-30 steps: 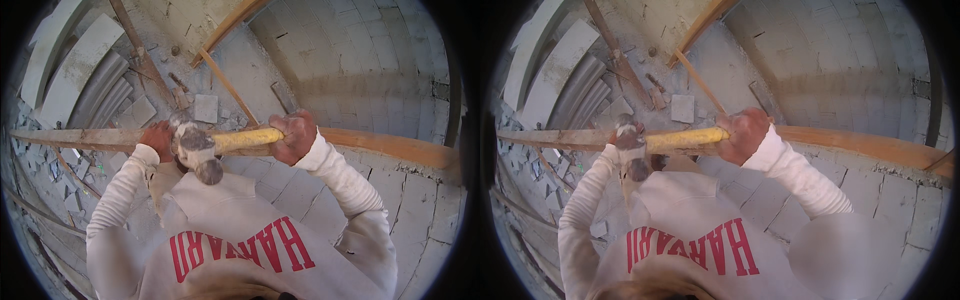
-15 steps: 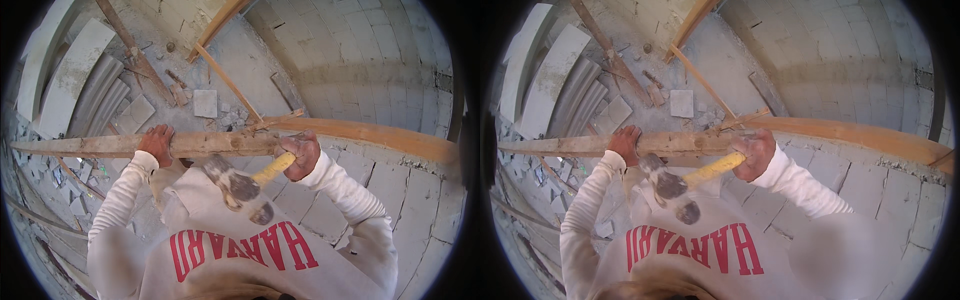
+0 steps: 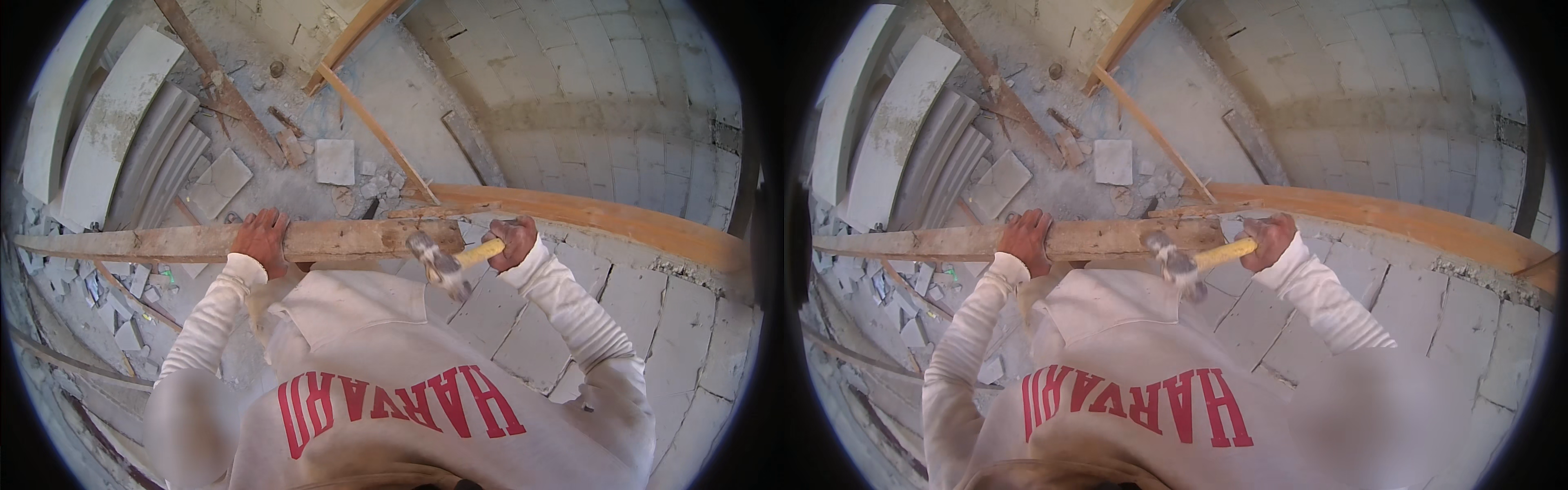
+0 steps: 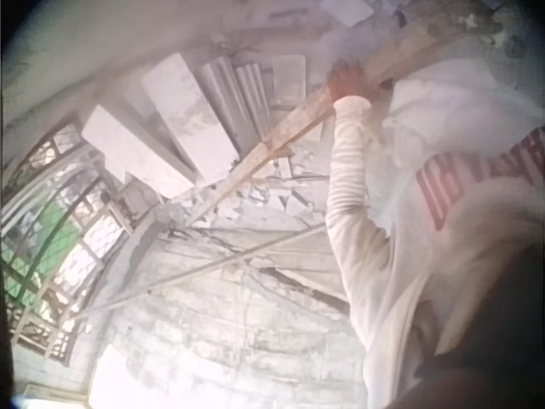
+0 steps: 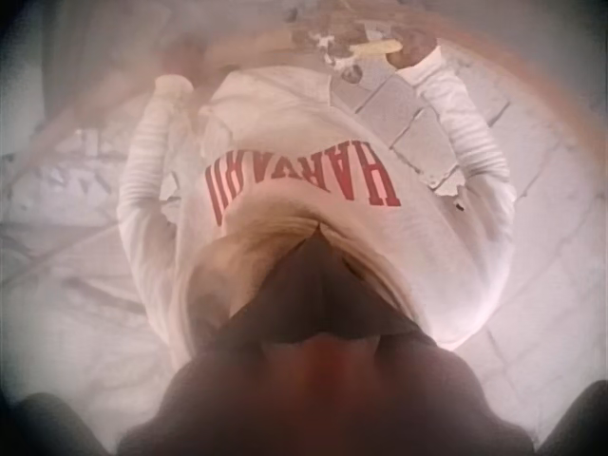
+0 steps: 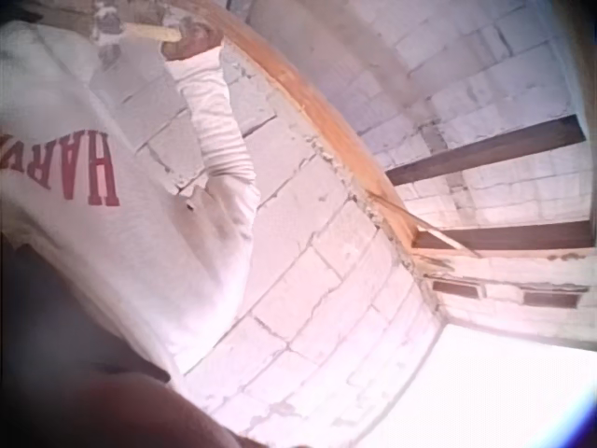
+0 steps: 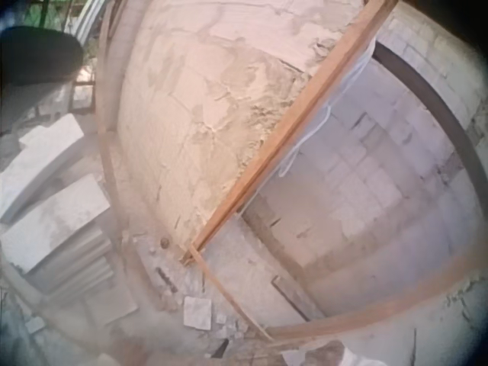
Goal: The person measures a wooden plank with a tape measure, then uses a hammer to repeatedly strike the plank, breaking it into smaller pieces. The person also uses pliers to remove nails from the broken wood.
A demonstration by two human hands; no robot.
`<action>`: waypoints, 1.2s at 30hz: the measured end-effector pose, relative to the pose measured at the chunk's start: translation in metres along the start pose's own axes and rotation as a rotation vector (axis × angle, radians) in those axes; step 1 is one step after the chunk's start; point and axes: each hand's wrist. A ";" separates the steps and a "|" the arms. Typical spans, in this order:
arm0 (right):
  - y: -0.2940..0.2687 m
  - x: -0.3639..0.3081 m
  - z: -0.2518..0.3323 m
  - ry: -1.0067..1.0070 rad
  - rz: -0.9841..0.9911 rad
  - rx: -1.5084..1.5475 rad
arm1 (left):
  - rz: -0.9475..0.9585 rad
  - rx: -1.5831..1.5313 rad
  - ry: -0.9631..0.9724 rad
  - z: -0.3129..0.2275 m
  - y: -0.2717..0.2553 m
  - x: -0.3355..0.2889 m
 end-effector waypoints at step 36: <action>0.176 0.028 -0.015 0.963 -0.882 1.146 | -0.042 0.082 0.017 0.013 0.086 0.020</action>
Point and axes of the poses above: each hand's wrist, its own x-axis towards the middle knuckle, its own y-axis out of the palm, z = x × y, and after that the axes turned 6 degrees about z, right-handed
